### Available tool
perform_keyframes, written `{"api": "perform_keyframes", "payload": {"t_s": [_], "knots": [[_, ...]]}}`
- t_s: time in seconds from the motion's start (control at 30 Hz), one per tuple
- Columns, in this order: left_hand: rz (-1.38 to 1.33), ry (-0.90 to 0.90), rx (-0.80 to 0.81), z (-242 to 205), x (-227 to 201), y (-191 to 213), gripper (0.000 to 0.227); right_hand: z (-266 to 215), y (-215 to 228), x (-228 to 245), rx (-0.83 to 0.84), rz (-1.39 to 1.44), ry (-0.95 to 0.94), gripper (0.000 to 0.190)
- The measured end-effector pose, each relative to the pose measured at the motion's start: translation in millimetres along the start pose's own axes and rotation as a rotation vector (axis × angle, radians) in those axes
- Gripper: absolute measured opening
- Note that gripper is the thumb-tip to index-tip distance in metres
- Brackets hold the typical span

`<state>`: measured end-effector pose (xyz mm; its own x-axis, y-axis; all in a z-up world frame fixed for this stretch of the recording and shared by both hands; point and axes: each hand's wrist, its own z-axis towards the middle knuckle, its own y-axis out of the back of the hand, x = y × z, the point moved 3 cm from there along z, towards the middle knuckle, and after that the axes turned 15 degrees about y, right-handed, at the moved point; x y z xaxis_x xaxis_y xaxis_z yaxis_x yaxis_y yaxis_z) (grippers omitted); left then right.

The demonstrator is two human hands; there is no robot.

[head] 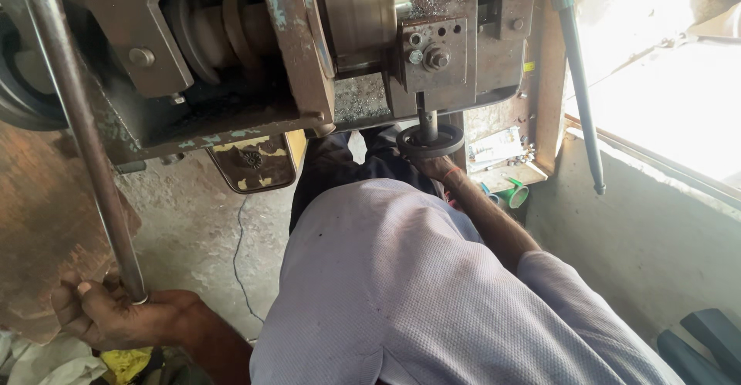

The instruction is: The person operates a metalworking machine, using a long metal rod and a lever to adjust the tool and workpiece. They then use a red-handled tool to further adjust the setup and continue operating the machine.

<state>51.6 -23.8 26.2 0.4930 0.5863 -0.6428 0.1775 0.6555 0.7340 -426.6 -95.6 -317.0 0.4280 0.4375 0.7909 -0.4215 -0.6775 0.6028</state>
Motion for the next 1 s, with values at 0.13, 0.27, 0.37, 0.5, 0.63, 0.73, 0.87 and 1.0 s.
{"api": "perform_keyframes", "payload": {"t_s": [0.13,0.27,0.37,0.5,0.63,0.73,0.87,1.0], "knots": [[-0.169,0.204,-0.021,3,12,0,0.035,-2,-6,-7,0.063,0.256,-0.28,0.019],[-0.276,0.382,-0.093,6,21,0,0.034,-2,-7,-7,0.104,0.24,-0.311,0.021],[-0.149,0.295,-0.07,7,28,2,0.035,-3,-6,-5,0.091,0.165,-0.221,0.023],[-0.328,0.369,-0.154,18,59,8,0.036,-4,-6,-1,0.038,0.114,-0.168,0.022],[-0.497,0.274,-0.219,53,91,7,0.041,1,-9,8,0.027,-0.037,-0.101,0.027],[-0.491,0.283,-0.271,66,94,8,0.046,8,-13,20,0.083,0.129,-0.272,0.034],[-0.233,0.184,-0.303,70,85,9,0.05,21,2,43,0.042,0.439,-0.589,0.053],[-0.325,0.306,-0.312,76,107,13,0.054,43,30,65,-0.02,0.509,-0.527,0.056]]}}
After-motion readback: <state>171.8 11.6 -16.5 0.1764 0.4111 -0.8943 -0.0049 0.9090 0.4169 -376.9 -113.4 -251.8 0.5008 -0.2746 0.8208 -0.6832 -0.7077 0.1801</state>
